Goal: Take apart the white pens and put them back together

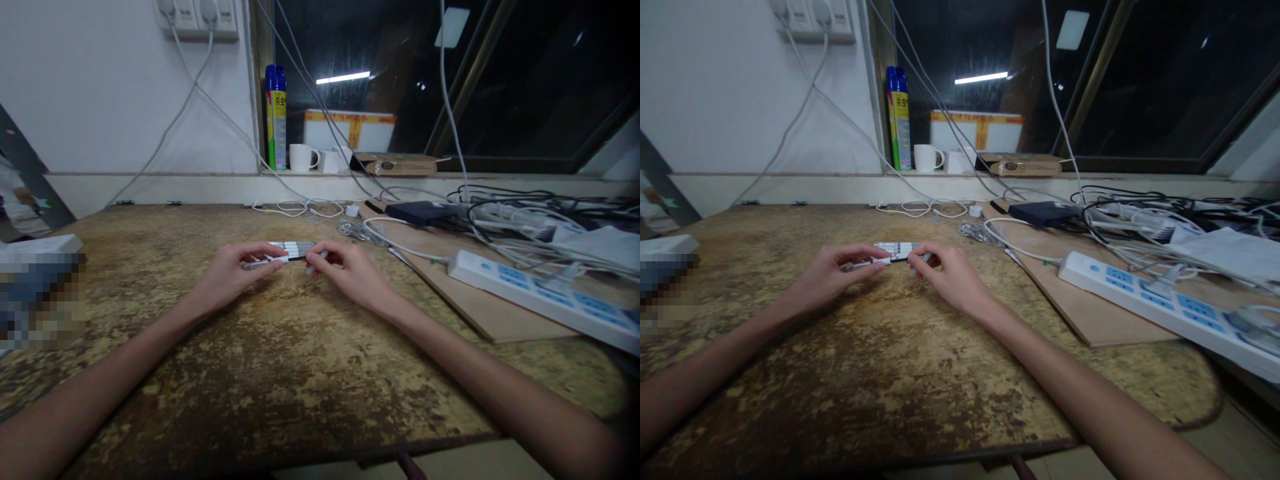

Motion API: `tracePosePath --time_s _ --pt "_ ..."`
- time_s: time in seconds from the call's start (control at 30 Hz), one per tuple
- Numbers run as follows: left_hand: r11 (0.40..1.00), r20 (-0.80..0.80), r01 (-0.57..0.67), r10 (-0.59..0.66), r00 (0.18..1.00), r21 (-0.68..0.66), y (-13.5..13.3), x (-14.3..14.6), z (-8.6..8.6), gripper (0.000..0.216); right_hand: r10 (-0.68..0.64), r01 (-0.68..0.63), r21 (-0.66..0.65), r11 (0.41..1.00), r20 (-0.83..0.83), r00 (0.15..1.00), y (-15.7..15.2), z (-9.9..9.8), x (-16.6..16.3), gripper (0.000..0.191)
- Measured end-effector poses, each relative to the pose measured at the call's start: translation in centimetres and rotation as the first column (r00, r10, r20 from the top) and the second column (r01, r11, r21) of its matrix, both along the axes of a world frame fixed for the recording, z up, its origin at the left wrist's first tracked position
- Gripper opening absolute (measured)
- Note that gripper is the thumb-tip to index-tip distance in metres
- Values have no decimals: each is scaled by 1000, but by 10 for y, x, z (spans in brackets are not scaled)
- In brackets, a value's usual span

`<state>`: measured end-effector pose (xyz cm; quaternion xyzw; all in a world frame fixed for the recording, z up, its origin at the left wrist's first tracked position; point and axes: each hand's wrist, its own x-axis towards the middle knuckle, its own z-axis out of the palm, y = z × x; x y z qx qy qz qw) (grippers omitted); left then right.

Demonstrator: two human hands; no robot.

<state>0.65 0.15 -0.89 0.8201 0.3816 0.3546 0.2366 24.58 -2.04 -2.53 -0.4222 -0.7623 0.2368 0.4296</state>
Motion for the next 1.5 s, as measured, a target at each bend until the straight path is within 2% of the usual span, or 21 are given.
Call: tracePosePath --time_s 0.2,0.37,0.53,0.73,1.0,1.5 --pt "1000 -17 8 -8 1000 9 0 0 0 32 3 -4 -34 999 -35 999 3 -2 0 24" --pt "1000 -21 -26 26 999 5 1 -2 1 34 -15 10 -50 999 -108 994 8 -3 4 38" --pt "996 -18 -75 75 997 46 4 -5 1 37 -77 78 -6 997 -216 973 15 -4 12 22" --pt "994 -30 -87 89 996 64 6 -7 1 39 -66 60 -29 998 -372 926 13 2 10 21" --pt "995 -19 -91 92 996 49 8 -7 -1 40 -42 28 -44 999 -387 921 11 2 8 17" --pt "999 -37 -44 44 998 -3 4 -4 1 35 35 -53 -53 997 -300 953 6 2 2 22"
